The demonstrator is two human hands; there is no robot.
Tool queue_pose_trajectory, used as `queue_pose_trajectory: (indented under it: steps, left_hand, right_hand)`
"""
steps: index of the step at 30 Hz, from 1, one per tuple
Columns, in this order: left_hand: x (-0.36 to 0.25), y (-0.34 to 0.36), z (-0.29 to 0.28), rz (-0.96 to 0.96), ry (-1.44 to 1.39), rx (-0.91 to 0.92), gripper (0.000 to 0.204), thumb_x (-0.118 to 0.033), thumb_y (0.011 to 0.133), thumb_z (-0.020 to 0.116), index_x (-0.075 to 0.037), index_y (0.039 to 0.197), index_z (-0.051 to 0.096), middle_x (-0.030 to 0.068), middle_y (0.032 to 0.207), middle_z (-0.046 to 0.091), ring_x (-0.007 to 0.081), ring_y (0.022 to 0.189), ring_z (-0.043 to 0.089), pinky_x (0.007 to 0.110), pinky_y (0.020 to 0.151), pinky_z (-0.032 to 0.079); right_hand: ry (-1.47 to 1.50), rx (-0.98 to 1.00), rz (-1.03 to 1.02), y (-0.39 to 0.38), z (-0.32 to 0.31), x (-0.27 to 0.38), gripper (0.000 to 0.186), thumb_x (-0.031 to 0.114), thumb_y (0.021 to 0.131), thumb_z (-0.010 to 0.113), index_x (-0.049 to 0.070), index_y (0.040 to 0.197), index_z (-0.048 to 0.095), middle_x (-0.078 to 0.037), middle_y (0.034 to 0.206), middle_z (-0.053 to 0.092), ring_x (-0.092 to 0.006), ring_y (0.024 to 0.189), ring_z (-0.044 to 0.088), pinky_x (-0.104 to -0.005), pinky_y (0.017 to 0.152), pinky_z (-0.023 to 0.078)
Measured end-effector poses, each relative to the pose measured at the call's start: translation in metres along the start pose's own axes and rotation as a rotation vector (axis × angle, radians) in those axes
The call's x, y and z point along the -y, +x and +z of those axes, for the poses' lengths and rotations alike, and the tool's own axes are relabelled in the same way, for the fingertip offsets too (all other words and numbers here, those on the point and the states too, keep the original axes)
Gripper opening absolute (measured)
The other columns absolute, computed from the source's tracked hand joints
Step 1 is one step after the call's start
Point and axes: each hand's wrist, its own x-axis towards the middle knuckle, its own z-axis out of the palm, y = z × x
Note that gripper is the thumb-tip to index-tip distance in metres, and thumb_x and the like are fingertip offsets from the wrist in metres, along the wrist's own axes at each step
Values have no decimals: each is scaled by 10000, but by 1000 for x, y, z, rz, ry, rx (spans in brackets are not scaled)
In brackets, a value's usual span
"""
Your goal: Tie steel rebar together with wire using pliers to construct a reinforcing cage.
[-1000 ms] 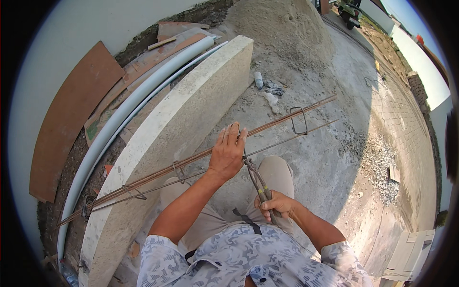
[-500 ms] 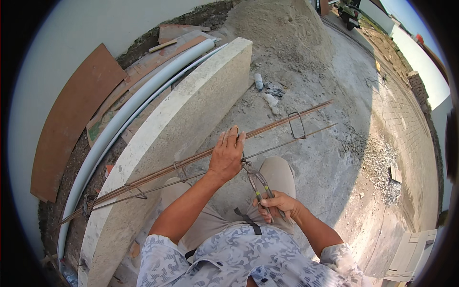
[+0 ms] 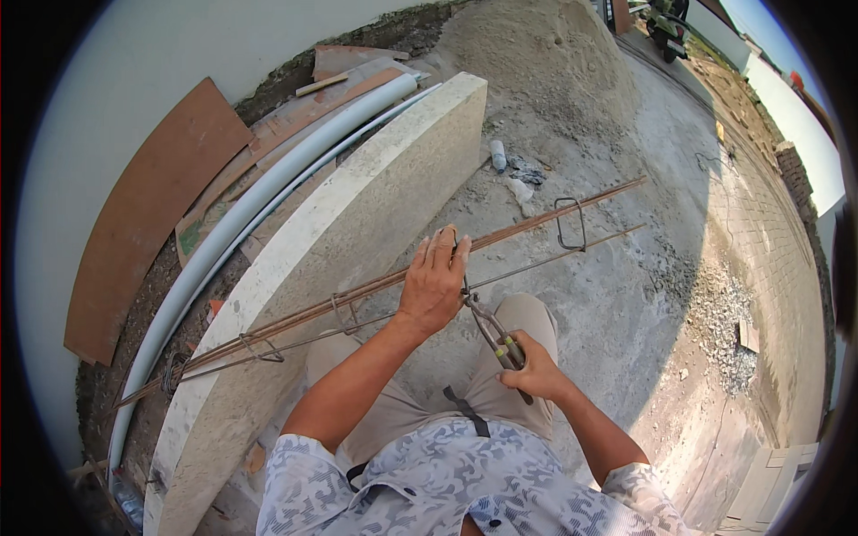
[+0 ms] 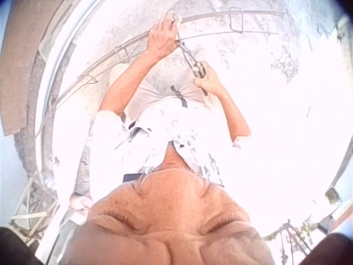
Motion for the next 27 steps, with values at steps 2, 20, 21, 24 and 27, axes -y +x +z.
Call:
queue_pose_trajectory:
  steps: [2,20,21,24,27]
  left_hand:
    - [3,-3,-3,-25,-23,26,931,-113,631,899,23,1459,495,253,1499,447,409,1396,477,504,1181,390]
    - [1,-4,-6,-56,-48,62,982,-157,617,915,-1,1485,482,237,1518,437,373,1376,506,522,1190,366]
    - [2,-3,-7,-63,-52,69,984,-161,619,917,-5,1487,480,235,1520,436,371,1375,509,523,1190,365]
    - [1,-2,-6,-28,-5,35,993,-175,618,924,-15,1491,479,230,1529,424,372,1370,512,525,1188,366]
    - [-1,-1,-13,-74,-102,87,992,-175,623,923,-23,1497,478,229,1539,409,372,1370,513,528,1189,364]
  right_hand:
    - [-683,-516,-319,2,11,1,505,159,840,704,-68,1269,563,-215,928,616,-366,808,646,-415,751,556]
    - [-838,-564,-471,13,6,-1,586,174,765,748,-49,1265,538,-217,933,584,-404,875,656,-490,718,558]
    - [-838,-561,-474,14,7,-1,586,174,765,748,-49,1265,538,-217,933,584,-404,875,656,-490,718,558]
    - [-859,-506,-304,16,7,-7,522,235,859,681,-64,1269,561,-198,915,630,-360,826,678,-458,714,572]
    - [778,374,161,19,-2,-26,477,266,945,598,-85,1267,585,-181,898,673,-286,728,682,-420,684,583]
